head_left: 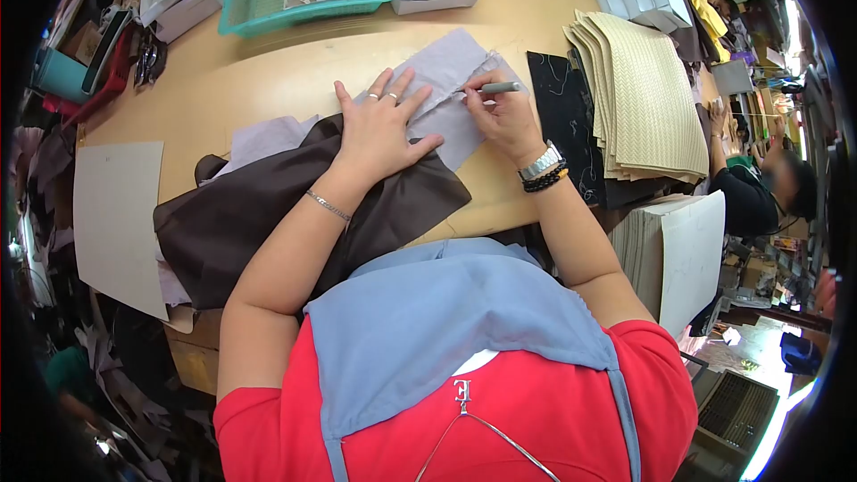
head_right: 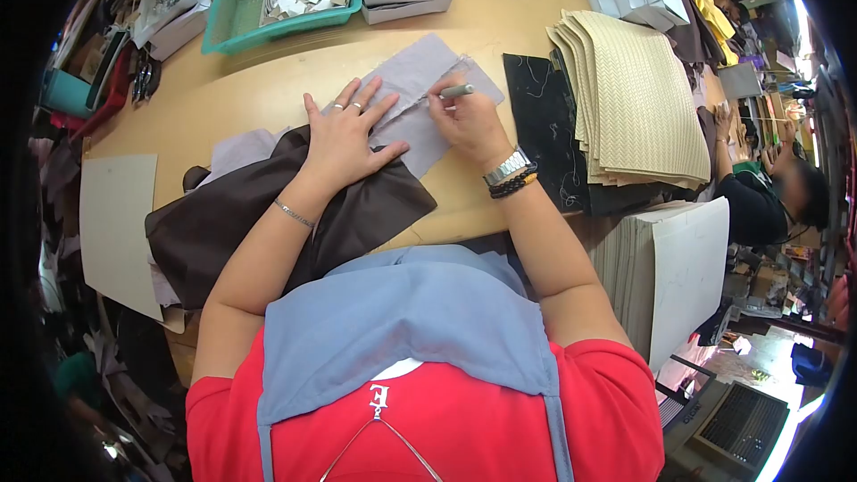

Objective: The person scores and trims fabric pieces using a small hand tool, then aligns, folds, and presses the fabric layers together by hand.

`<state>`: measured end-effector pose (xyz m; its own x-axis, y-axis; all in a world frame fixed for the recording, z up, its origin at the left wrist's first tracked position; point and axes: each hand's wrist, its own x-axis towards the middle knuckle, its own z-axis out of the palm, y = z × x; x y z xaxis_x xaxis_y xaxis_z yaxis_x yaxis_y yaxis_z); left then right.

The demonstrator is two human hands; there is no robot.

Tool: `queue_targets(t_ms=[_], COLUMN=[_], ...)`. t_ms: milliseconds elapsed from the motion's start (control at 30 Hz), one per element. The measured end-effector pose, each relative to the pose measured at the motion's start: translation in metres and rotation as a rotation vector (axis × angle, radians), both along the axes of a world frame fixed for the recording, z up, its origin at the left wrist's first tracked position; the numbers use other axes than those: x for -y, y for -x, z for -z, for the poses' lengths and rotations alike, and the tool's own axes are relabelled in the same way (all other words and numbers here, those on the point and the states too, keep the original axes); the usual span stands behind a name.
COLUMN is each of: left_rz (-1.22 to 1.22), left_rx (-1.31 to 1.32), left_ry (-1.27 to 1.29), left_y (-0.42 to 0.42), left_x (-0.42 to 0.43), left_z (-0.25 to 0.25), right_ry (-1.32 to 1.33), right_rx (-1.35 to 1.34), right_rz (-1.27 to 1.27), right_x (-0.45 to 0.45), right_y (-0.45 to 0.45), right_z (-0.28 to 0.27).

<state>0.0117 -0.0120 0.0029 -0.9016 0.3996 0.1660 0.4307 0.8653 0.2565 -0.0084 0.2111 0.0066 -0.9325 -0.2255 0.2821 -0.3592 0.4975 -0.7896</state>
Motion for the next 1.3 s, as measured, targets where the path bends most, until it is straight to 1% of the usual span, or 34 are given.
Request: queue_targets(t_ms=[33,133,233,267,367,400,433,500,600,700,833,1033,1133,1300], left_rz=[-0.001,-0.004,-0.007,-0.006,-0.007,-0.008,-0.006,-0.003,-0.001,-0.004,0.001,0.000,0.000,-0.004], left_rx=[0.002,0.009,0.013,0.014,0.017,0.019,0.017,0.015,0.016,0.016,0.002,0.002,-0.008,0.017], left_ry=[0.002,0.005,0.003,0.000,-0.004,-0.005,-0.004,-0.002,0.008,0.004,0.000,-0.011,-0.022,0.007], left_y=[0.000,-0.001,-0.001,-0.001,-0.001,-0.002,-0.001,-0.001,-0.001,-0.002,-0.002,-0.001,-0.002,-0.002], left_x=[0.000,0.000,0.000,0.000,0.000,0.000,0.000,0.001,0.000,0.000,0.000,0.000,-0.001,-0.001], left_z=[0.000,-0.001,-0.002,-0.001,-0.002,-0.002,-0.002,0.000,-0.002,-0.003,-0.002,-0.003,-0.001,-0.004], right_ry=[-0.077,-0.140,-0.190,-0.195,-0.278,-0.255,-0.234,-0.070,0.164,0.185,0.238,0.139,0.074,0.087], right_rx=[-0.009,-0.223,-0.099,-0.131,-0.111,-0.162,-0.148,-0.096,-0.001,0.033,0.056,0.059,-0.016,-0.037], right_rz=[-0.014,0.076,0.214,0.203,0.370,0.365,0.378,0.353,0.210,0.125,0.135,0.131,0.114,0.085], right_x=[0.001,0.003,-0.009,-0.013,-0.041,-0.055,-0.067,-0.065,-0.040,-0.027,-0.021,-0.021,-0.017,-0.023], right_y=[-0.001,0.006,0.016,0.020,0.034,0.041,0.046,0.044,0.024,0.013,0.009,0.009,0.002,0.004], right_z=[-0.004,-0.009,-0.016,-0.016,-0.019,-0.016,-0.012,-0.017,-0.017,-0.005,0.004,0.004,-0.005,0.009])
